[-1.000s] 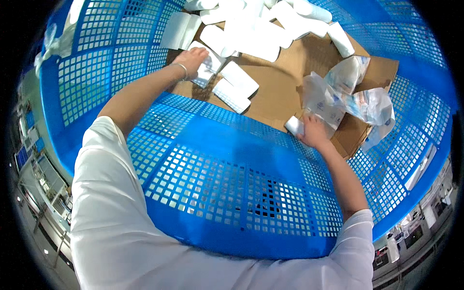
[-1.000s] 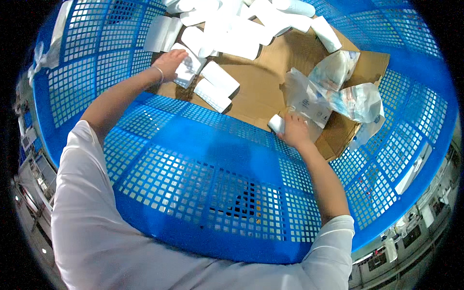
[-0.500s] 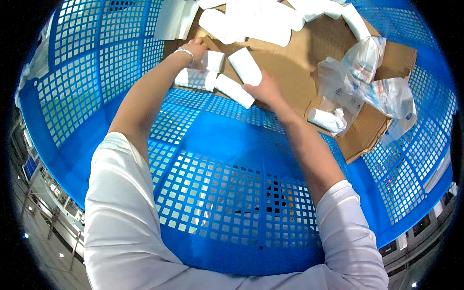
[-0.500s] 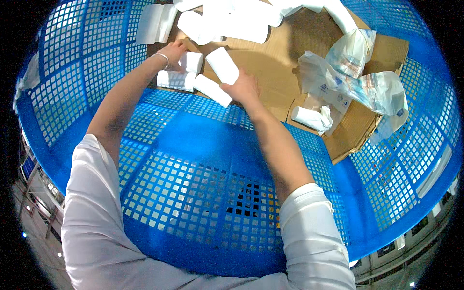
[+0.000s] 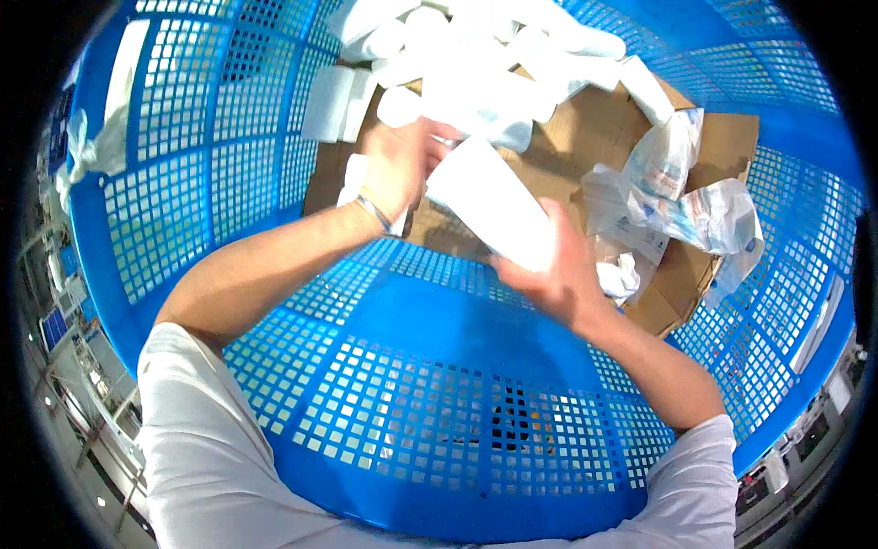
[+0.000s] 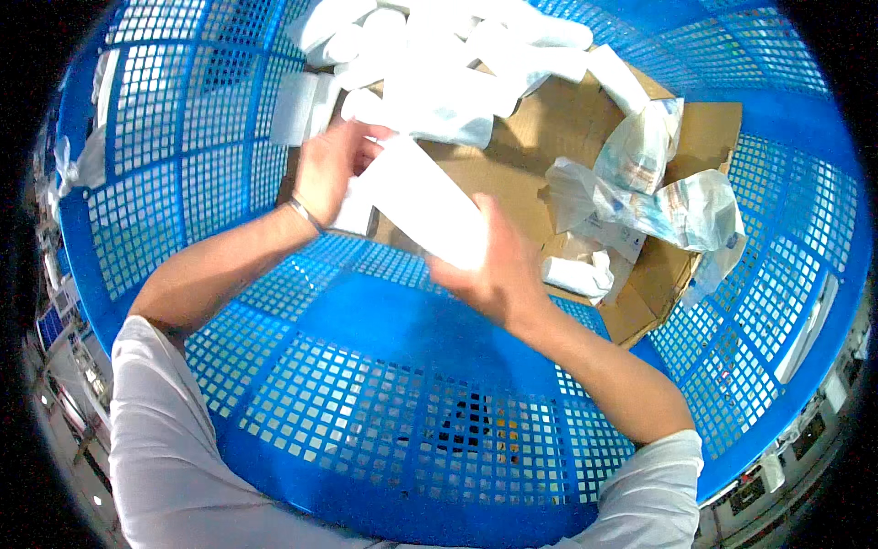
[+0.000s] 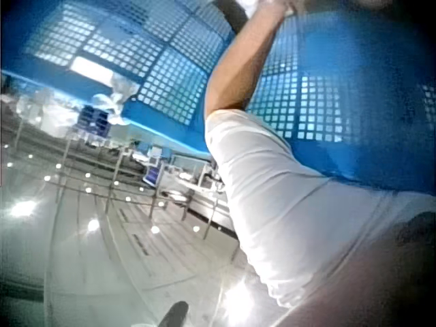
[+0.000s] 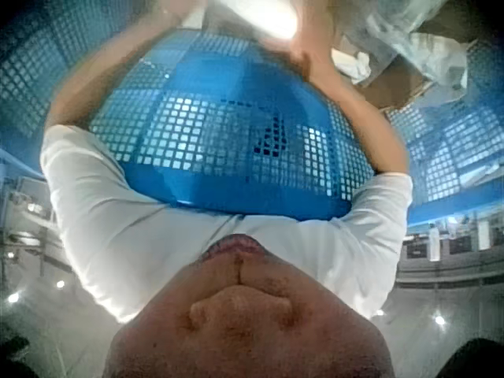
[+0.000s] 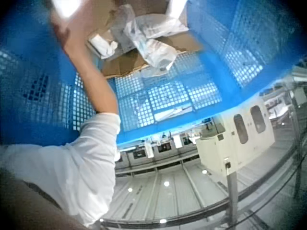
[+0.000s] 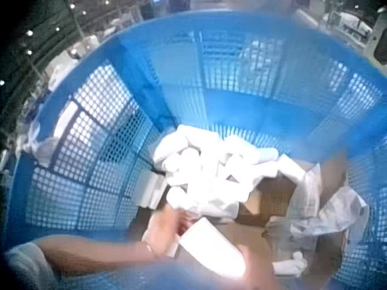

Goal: The person picks up rectangular white foam blocks from a large blue plastic bin and places them onto a curved industrial conveyor belt one at a time.

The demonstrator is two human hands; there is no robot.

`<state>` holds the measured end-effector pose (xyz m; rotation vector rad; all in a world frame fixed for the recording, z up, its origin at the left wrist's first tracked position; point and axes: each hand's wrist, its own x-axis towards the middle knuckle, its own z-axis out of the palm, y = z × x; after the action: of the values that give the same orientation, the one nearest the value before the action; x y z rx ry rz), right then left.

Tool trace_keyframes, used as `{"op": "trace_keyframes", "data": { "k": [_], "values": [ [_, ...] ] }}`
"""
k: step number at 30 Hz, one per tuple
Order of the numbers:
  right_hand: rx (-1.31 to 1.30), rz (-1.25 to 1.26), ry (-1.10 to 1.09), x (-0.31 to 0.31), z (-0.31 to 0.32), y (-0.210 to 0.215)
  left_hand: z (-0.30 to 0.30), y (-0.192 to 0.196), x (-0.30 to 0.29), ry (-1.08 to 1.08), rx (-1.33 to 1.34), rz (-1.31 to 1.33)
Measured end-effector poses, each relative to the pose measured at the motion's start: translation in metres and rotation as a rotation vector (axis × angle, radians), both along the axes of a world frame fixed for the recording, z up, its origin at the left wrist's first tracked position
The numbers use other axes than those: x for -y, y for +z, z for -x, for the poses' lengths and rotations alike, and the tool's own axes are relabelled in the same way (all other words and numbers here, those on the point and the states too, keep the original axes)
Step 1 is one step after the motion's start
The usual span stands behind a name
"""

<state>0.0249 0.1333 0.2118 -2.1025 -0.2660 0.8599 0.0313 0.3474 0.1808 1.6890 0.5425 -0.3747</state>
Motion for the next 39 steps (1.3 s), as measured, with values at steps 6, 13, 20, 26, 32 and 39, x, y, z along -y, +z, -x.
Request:
{"op": "trace_keyframes", "data": {
  "k": [6,13,20,26,32,39],
  "values": [
    [0.163,0.096,0.011,0.016,-0.009,0.016,0.005,-0.020,-0.057,-0.088,-0.137,-0.048],
    [-0.141,0.038,0.105,0.023,-0.035,-0.047,0.031,-0.057,-0.083,-1.083,-0.137,-0.797],
    [-0.156,0.074,0.340,-0.016,0.018,-0.103,0.032,-0.129,-0.110,-1.098,-0.339,-0.867],
    [0.084,0.298,0.554,-0.039,0.033,-0.129,0.011,-0.127,-0.099,-1.303,-0.374,-0.995],
    [0.198,0.306,0.665,-0.045,0.039,-0.147,0.005,-0.110,-0.120,-1.173,-0.394,-0.728],
    [-0.272,0.283,0.549,-0.038,0.031,-0.146,0.051,-0.117,-0.112,-1.012,-0.604,-0.236]
  ]
}}
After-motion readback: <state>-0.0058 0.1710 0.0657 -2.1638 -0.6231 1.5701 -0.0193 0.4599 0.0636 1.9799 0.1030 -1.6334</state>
